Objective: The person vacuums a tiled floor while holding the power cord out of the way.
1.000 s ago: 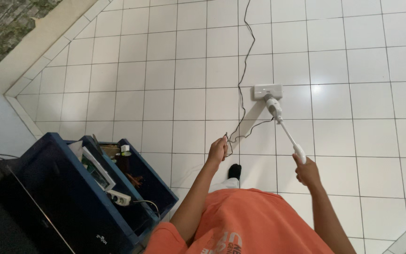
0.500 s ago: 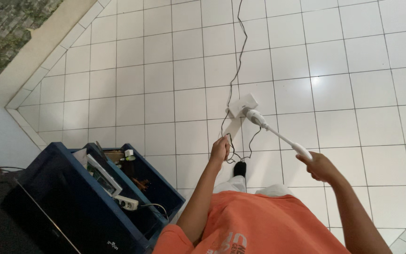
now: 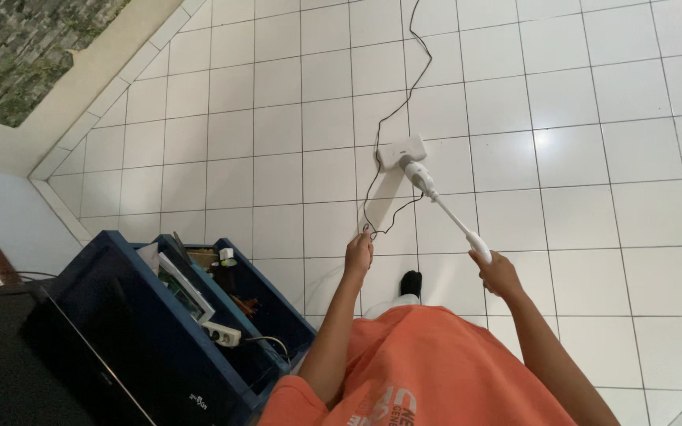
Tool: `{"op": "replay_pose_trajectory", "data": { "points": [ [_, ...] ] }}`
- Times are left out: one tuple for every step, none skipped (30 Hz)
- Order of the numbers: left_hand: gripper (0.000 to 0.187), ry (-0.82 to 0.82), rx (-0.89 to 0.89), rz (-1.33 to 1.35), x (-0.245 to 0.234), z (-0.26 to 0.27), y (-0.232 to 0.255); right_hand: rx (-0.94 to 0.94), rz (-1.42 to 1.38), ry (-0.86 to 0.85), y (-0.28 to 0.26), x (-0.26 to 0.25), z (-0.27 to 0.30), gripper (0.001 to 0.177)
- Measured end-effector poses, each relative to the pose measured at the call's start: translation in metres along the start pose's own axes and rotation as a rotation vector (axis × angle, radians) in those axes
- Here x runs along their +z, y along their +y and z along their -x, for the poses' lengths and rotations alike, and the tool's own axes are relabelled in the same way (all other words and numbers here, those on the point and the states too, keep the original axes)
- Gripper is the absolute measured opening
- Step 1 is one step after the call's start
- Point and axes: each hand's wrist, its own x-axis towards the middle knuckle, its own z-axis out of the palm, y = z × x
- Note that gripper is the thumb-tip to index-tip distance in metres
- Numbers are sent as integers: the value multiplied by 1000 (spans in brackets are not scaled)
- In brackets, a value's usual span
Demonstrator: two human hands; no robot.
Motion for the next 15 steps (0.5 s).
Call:
{"op": "replay_pose_trajectory", "data": {
  "points": [
    [43, 0, 5, -2, 1, 1, -1, -18, 12, 16, 8, -3, 4, 56],
    [43, -1, 9, -4, 2, 2, 0, -19, 36, 35, 16, -8, 8, 57],
    [43, -4, 15, -7, 4, 2, -1, -19, 58, 57, 26, -14, 13, 58],
    [41, -5, 11, -4, 4, 3, -2, -19, 81, 80, 35, -21, 21, 58],
    [39, -6, 6, 0, 5, 4, -4, -14, 141, 117, 43, -31, 29, 60],
    [38, -8, 1, 4, 6, 6, -7, -9, 202, 155, 51, -42, 39, 61],
    [39, -28, 45, 38, 9, 5, -11, -5, 263, 194, 59, -53, 47, 62],
    [39, -48, 88, 73, 11, 3, -17, 16, 282, 209, 66, -61, 57, 63],
    [41, -69, 132, 108, 12, 4, -22, 37, 302, 225, 72, -69, 71, 64],
    [42, -70, 122, 84, 13, 7, -28, 58, 321, 240, 78, -75, 84, 65],
    [43, -70, 112, 58, 15, 9, -32, 69, 301, 252, 84, -80, 96, 63],
    [44, -71, 102, 33, 17, 11, -35, 80, 280, 264, 90, -86, 107, 62],
    [45, -78, 117, 17, 18, 17, -37, 94, 259, 277, 97, -89, 119, 61],
    [45, -85, 131, 1, 20, 23, -39, 113, 241, 272, 104, -90, 130, 62],
    [45, -92, 146, -12, 23, 29, -41, 130, 225, 269, 111, -92, 139, 63]
  ]
}}
